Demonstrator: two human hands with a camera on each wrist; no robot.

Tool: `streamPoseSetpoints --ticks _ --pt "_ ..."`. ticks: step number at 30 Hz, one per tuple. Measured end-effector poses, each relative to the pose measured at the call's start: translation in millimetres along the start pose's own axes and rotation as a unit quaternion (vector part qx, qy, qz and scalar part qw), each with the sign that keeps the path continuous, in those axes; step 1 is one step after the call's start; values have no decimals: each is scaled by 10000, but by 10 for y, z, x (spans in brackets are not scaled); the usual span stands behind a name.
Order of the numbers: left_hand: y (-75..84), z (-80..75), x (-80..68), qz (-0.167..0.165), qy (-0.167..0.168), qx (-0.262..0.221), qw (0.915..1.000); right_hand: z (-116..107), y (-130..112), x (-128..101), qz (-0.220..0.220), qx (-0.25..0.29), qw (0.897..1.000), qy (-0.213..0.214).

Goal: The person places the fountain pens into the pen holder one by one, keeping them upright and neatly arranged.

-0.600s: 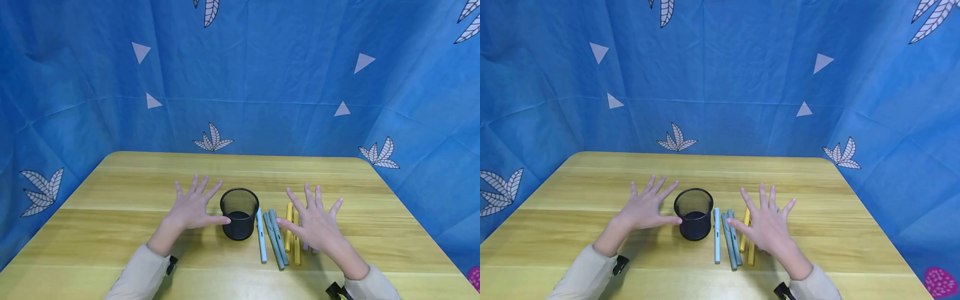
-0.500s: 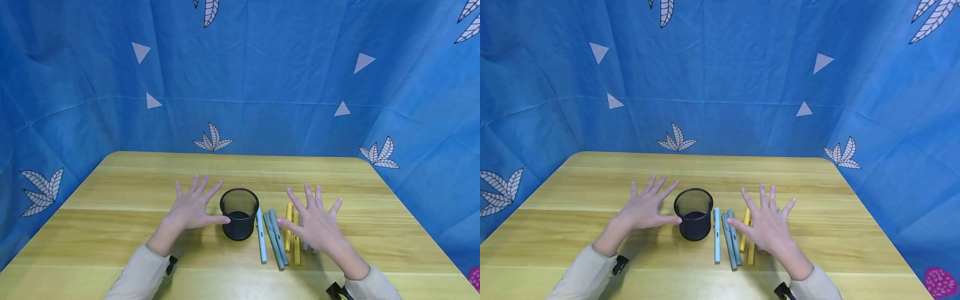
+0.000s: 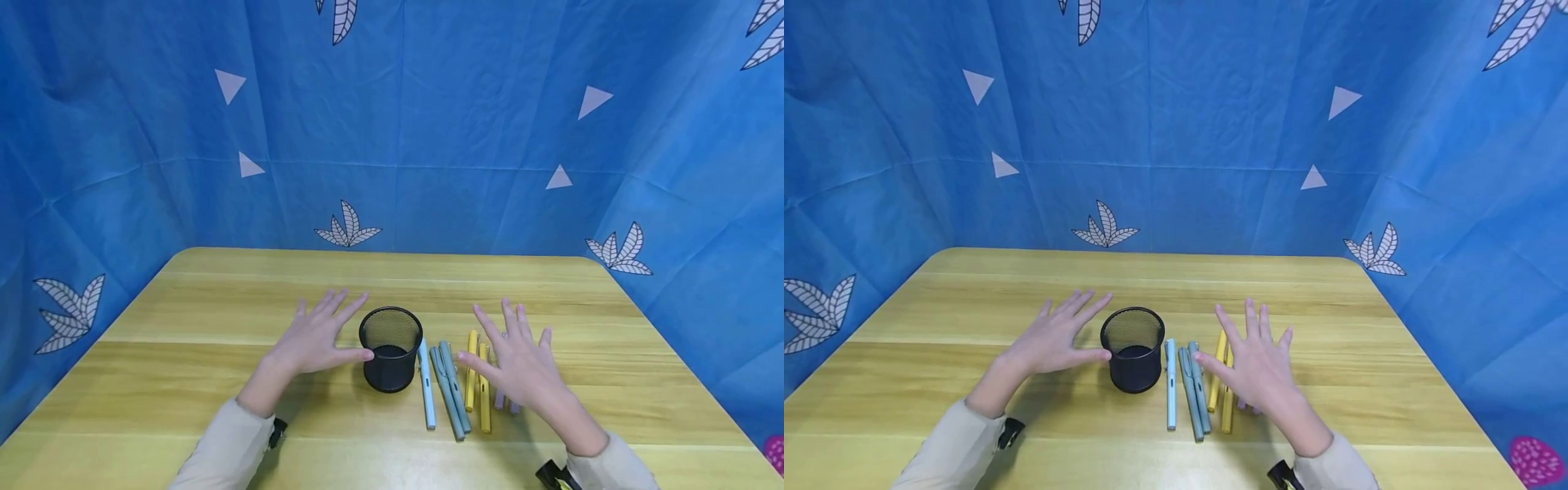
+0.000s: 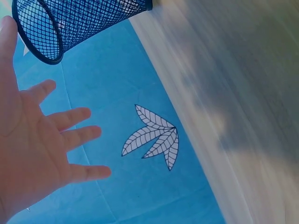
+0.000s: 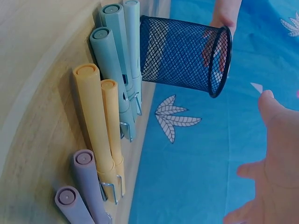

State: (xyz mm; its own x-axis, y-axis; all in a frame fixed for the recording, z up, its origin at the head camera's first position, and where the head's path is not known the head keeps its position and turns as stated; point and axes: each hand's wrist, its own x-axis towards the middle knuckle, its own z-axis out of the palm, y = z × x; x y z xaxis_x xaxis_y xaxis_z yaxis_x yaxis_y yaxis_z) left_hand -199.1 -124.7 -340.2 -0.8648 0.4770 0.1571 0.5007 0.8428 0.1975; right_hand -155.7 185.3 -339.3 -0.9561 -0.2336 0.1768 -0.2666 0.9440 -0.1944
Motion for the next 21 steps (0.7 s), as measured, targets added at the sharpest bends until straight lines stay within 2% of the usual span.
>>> streamPoseSetpoints --ticks 10,21 --pt "-28 0 52 219 72 -159 9996 -50 63 35 68 62 9999 42" --pt "-43 50 67 442 200 -592 9971 -43 138 26 -7 190 9997 126"
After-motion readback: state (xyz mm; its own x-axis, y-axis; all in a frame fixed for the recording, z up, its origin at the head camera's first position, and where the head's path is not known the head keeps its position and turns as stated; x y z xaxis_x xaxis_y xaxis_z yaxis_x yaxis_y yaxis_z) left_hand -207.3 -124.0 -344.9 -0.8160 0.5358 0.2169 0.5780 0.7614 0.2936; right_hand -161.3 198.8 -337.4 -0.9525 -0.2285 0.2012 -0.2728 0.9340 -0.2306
